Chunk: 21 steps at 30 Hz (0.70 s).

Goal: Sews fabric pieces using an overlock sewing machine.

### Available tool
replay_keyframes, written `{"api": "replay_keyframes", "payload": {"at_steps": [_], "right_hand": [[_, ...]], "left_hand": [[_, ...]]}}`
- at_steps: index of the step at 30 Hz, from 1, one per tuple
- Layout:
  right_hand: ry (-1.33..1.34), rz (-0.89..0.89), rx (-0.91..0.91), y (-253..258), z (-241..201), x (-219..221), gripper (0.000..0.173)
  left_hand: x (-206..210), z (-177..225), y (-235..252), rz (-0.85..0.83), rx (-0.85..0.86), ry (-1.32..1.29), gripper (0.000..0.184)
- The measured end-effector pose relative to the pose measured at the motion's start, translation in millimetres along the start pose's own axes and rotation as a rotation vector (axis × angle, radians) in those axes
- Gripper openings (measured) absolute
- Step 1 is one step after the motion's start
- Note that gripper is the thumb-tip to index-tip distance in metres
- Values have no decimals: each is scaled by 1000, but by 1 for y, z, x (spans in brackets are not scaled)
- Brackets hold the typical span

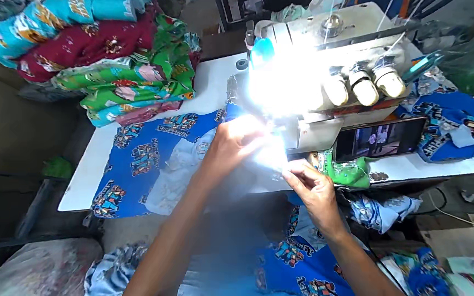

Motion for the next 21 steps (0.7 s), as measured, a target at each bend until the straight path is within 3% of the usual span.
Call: {"api": "replay_keyframes", "payload": {"at_steps": [13,18,21], "right_hand": [[214,29,96,-16,0,5,2],[219,-17,190,-15,0,10,27],[223,-32,204,-17,-1,11,17]], "left_hand": [[-4,11,-12,-106,-105,61,9],[-3,6,-12,-51,-164,107,10],[-4,8,-15,-14,-178,150,11]]}}
Point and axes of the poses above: each hand's wrist, its own y-axis towards the middle knuckle, its own x-axis out of the palm, z = x × y, the point moved 7 cm from there along y, towards the middle knuckle, and after that the axes turned 2 degrees about -y, right-handed, at the moved point
